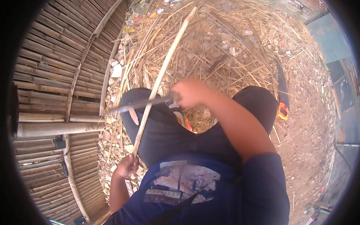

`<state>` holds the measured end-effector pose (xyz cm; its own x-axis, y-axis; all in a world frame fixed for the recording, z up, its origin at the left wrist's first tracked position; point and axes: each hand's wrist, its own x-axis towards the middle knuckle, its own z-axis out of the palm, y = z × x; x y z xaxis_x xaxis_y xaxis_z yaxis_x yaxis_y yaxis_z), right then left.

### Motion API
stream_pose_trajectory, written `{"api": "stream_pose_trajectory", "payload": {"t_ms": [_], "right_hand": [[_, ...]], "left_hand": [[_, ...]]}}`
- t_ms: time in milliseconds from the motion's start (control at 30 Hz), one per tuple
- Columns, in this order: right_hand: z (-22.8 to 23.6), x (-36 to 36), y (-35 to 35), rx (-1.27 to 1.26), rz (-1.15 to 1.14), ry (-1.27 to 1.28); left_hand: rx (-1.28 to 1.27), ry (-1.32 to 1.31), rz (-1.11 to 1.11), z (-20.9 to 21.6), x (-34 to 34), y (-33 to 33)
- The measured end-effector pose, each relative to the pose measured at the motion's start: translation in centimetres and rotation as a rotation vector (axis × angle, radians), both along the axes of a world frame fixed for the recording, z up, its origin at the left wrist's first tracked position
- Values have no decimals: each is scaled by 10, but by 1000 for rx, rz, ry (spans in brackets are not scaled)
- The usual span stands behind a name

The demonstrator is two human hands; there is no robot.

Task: The person whittles a thin wooden branch, using a large blade to shave off strips of wood and then striking the back of the blade with a hammer to split or notch the wood.

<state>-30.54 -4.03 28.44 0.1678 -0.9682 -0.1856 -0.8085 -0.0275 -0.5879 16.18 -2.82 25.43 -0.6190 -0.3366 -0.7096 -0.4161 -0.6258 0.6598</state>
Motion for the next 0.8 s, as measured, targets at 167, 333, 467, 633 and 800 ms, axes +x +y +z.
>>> {"api": "stream_pose_trajectory", "payload": {"t_ms": [167, 333, 467, 633, 800], "right_hand": [[-21, -24, -11, -86, -89, -36], [0, -12, 8, -171, -98, -56], [7, -14, 24, -342, -77, 10], [18, 2, 30, -385, -63, 158], [-10, -14, 10, -297, -188, 95]], "left_hand": [[84, -25, 13, 16, -7, -4], [-158, -162, 44, 28, -15, 15], [-715, -278, 18, 25, -29, 31], [-1150, -361, -45, 21, -41, 42], [-1050, -328, -103, 15, -37, 29]]}}
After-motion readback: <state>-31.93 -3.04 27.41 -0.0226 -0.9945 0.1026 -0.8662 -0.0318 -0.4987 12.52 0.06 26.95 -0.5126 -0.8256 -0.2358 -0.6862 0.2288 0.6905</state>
